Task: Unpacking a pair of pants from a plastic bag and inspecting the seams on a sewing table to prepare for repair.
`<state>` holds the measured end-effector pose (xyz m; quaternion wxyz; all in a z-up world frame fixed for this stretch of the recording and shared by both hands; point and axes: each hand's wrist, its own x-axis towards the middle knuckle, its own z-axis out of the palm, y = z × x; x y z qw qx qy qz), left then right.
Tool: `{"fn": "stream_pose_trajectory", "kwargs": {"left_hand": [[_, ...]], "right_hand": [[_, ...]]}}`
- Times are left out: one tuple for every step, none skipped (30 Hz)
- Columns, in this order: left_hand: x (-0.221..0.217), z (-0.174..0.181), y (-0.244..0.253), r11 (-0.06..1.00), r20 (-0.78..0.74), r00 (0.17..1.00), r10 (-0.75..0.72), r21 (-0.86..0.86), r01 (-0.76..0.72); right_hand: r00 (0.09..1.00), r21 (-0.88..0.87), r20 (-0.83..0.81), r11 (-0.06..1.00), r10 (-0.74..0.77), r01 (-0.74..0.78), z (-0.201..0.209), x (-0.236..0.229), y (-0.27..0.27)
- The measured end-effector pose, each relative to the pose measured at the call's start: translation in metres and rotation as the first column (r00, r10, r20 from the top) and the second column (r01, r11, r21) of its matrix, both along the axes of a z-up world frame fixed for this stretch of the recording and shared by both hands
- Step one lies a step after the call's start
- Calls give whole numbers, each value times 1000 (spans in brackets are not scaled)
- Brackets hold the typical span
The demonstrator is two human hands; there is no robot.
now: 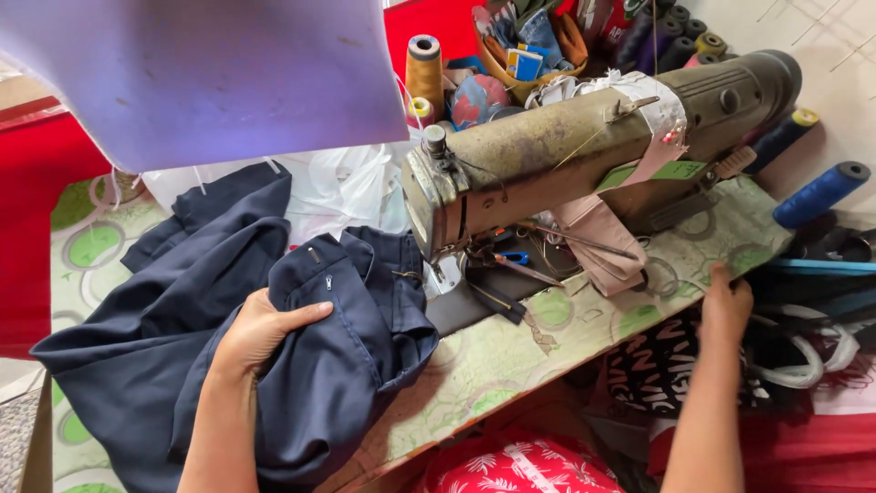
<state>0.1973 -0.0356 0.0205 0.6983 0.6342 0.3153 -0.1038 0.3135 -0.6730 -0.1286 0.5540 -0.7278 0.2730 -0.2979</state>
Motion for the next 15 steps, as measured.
{"fn": "stream_pose_trajectory", "kwargs": {"left_hand": [[0, -3, 1, 1000, 6, 1000, -1, -4, 1], [1, -6, 2, 1000, 12, 1000, -3, -8, 3], [1, -5, 3, 1000, 18, 1000, 4, -8, -4], [1, -4, 2, 1000, 8, 1000, 8, -3, -7], [1, -4, 2, 1000, -8, 1000, 3, 2, -3], [1, -2, 2, 1000, -8, 1000, 3, 1, -3], [1, 0, 0, 1000, -12, 1000, 10, -12, -10], [1, 2, -1, 1000, -16, 1000, 17, -26, -18], [2, 0, 0, 999, -12, 1000, 21, -27, -21], [2, -2, 1, 1000, -19, 1000, 14, -6, -15], [2, -4, 2, 1000, -28, 1000, 11, 16, -11], [2, -2, 2, 1000, -27, 999, 18, 17, -17], [2, -1, 2, 1000, -33, 999, 16, 4, -16], [2, 0, 1, 1000, -40, 999, 15, -10, -15], [3, -3, 2, 1000, -36, 999, 22, -11, -22]], "right_hand": [[943, -247, -331, 960, 42, -129, 13, -1, -11], [781, -417, -624, 851, -13, -319, 27, -2, -22], [785, -419, -619, 849, -7, -323, 45, -5, -25], [947, -722, -320, 647, 2, -245, 63, -8, -29], [993, -915, -12, 400, 114, -57, 80, -17, -34], [993, -915, -12, 399, 114, -57, 117, -7, -12], [972, -888, 22, 451, 233, -88, 155, 3, 10], [935, -858, 64, 498, 348, -127, 193, 13, 31], [934, -859, 67, 497, 352, -126, 203, 54, 32], [831, -813, 152, 546, 535, -203, 214, 96, 33], [685, -765, 250, 574, 684, -293, 224, 138, 35], [681, -765, 252, 572, 688, -296, 240, 168, 57], [635, -788, 229, 523, 738, -324, 255, 199, 78], [587, -811, 203, 471, 784, -348, 270, 228, 100], [581, -812, 204, 467, 788, -349, 263, 272, 103]]}}
